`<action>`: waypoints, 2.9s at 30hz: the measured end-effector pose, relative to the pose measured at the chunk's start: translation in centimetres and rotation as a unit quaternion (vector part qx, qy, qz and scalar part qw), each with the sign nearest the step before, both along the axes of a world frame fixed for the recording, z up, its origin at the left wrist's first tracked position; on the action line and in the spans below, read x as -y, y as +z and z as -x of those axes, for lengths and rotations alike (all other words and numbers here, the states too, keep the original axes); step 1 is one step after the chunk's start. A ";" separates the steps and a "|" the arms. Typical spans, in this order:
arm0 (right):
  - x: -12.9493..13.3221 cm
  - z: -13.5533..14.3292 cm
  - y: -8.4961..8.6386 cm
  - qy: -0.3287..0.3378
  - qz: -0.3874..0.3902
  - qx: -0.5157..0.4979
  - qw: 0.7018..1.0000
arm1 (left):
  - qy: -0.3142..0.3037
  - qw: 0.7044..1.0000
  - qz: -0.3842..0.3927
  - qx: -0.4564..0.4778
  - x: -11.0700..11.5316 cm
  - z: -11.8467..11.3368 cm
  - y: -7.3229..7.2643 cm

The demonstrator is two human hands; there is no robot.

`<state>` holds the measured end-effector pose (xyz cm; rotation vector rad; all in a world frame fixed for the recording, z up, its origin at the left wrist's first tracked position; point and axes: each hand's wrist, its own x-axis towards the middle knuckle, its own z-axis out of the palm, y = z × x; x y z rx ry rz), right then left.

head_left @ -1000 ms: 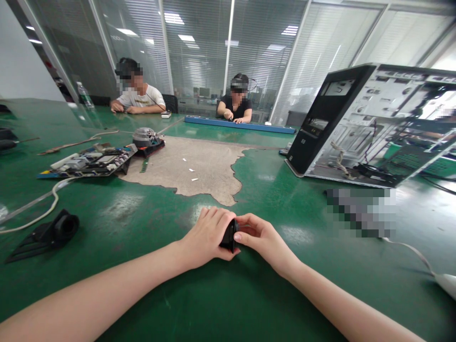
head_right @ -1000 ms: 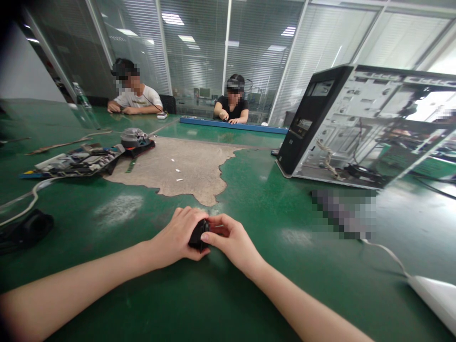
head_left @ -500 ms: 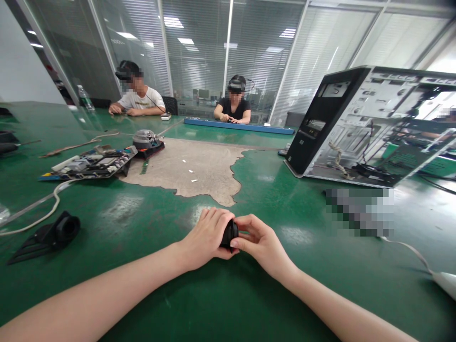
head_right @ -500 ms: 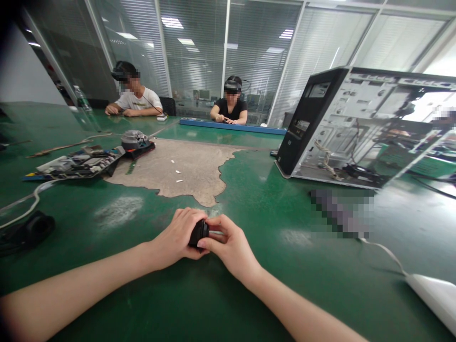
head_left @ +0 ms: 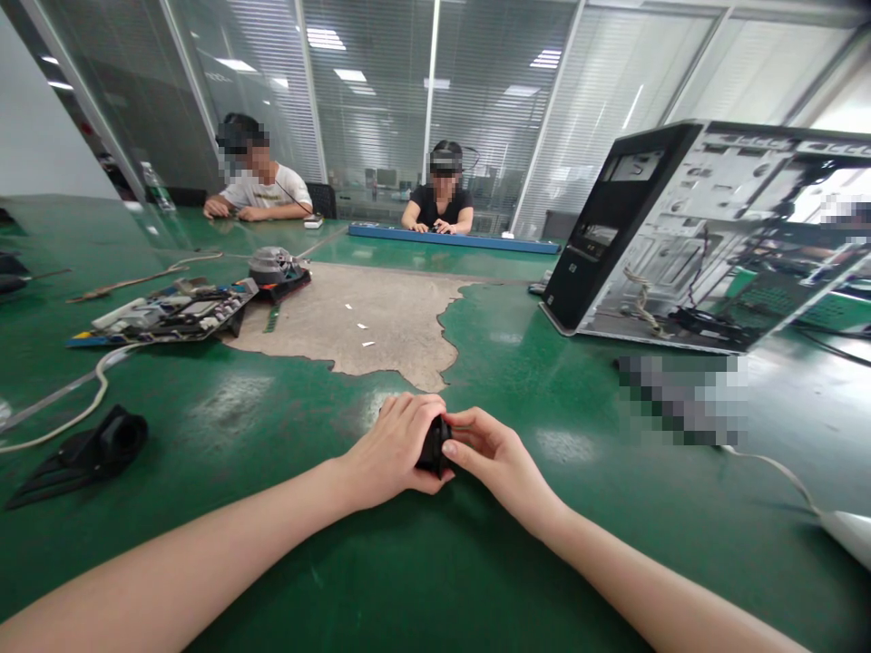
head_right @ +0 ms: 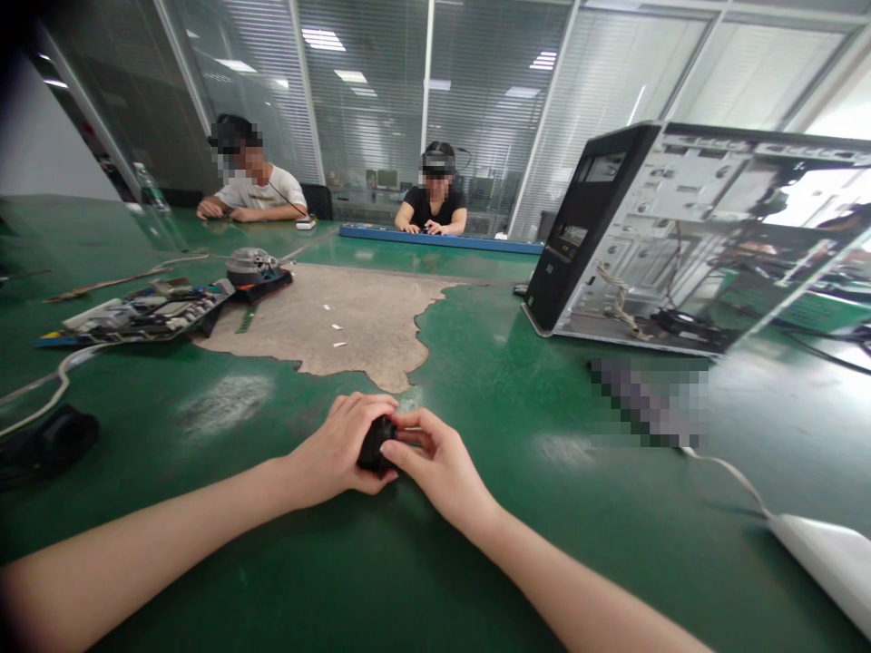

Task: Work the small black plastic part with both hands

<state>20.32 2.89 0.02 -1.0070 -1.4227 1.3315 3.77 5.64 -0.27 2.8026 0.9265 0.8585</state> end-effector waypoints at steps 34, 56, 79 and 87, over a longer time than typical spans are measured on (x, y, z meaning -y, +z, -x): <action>0.4 -0.4 0.4 0.063 0.002 0.001 0.998 | -0.001 1.000 0.013 -0.005 -0.1 0.2 0.1; 0.4 -0.3 0.1 0.060 -0.012 0.014 0.998 | 0.006 1.000 0.019 0.005 -0.3 0.0 0.0; 0.1 -0.1 -0.1 0.047 0.003 -0.015 0.999 | 0.003 1.000 0.011 -0.006 -0.4 0.1 -0.1; -0.1 -0.1 0.0 0.036 0.024 0.010 0.999 | 0.000 1.000 0.010 -0.003 -0.3 0.0 0.0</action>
